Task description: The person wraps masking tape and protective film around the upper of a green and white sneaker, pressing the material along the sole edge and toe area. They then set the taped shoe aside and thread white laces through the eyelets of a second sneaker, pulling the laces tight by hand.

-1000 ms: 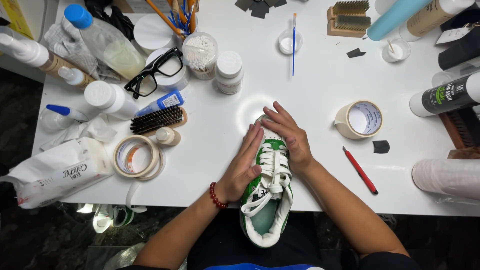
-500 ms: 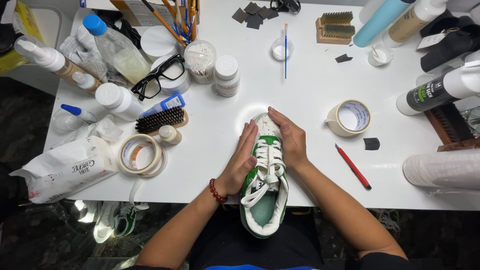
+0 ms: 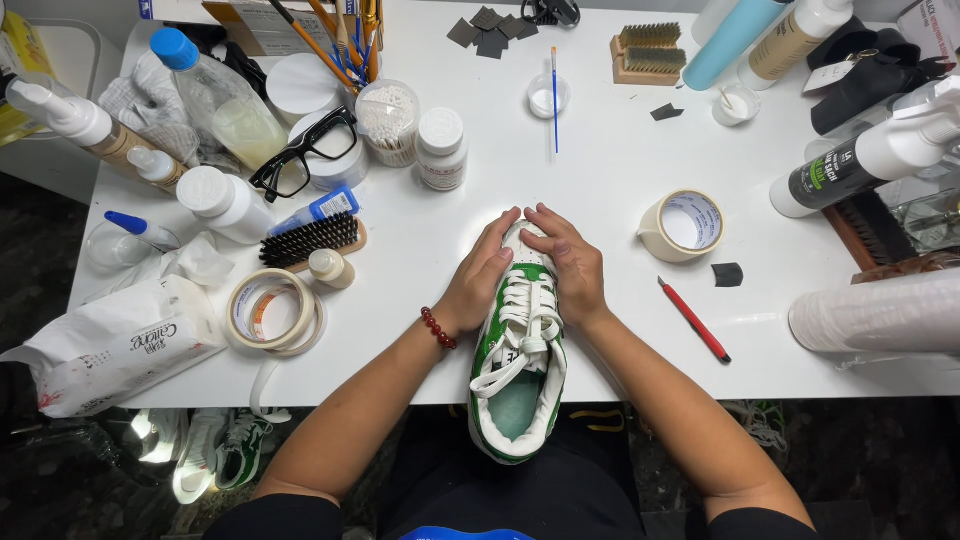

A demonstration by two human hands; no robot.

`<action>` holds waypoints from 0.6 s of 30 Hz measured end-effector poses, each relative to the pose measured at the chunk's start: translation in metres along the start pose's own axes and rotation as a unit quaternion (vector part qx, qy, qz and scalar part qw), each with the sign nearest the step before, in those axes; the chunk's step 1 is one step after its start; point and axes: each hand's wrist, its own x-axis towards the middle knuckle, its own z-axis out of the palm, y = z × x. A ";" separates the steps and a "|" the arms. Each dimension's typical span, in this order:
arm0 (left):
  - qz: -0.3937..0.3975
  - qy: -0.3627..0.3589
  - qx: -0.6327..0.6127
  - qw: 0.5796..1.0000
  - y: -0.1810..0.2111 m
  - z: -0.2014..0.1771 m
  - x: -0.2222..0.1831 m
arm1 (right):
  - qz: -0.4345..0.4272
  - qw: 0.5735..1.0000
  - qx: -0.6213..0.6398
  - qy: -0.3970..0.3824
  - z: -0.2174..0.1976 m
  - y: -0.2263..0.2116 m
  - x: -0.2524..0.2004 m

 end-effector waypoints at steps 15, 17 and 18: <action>0.078 0.010 0.145 0.986 0.007 -0.003 0.011 | 0.100 0.986 -0.065 0.115 0.006 -0.027 -0.013; 0.077 0.004 0.145 0.986 0.007 -0.004 0.010 | 0.107 0.987 -0.011 0.121 0.008 -0.040 -0.040; 0.077 -0.001 0.144 0.987 0.006 -0.003 0.010 | 0.112 0.985 0.042 0.126 0.008 -0.047 -0.054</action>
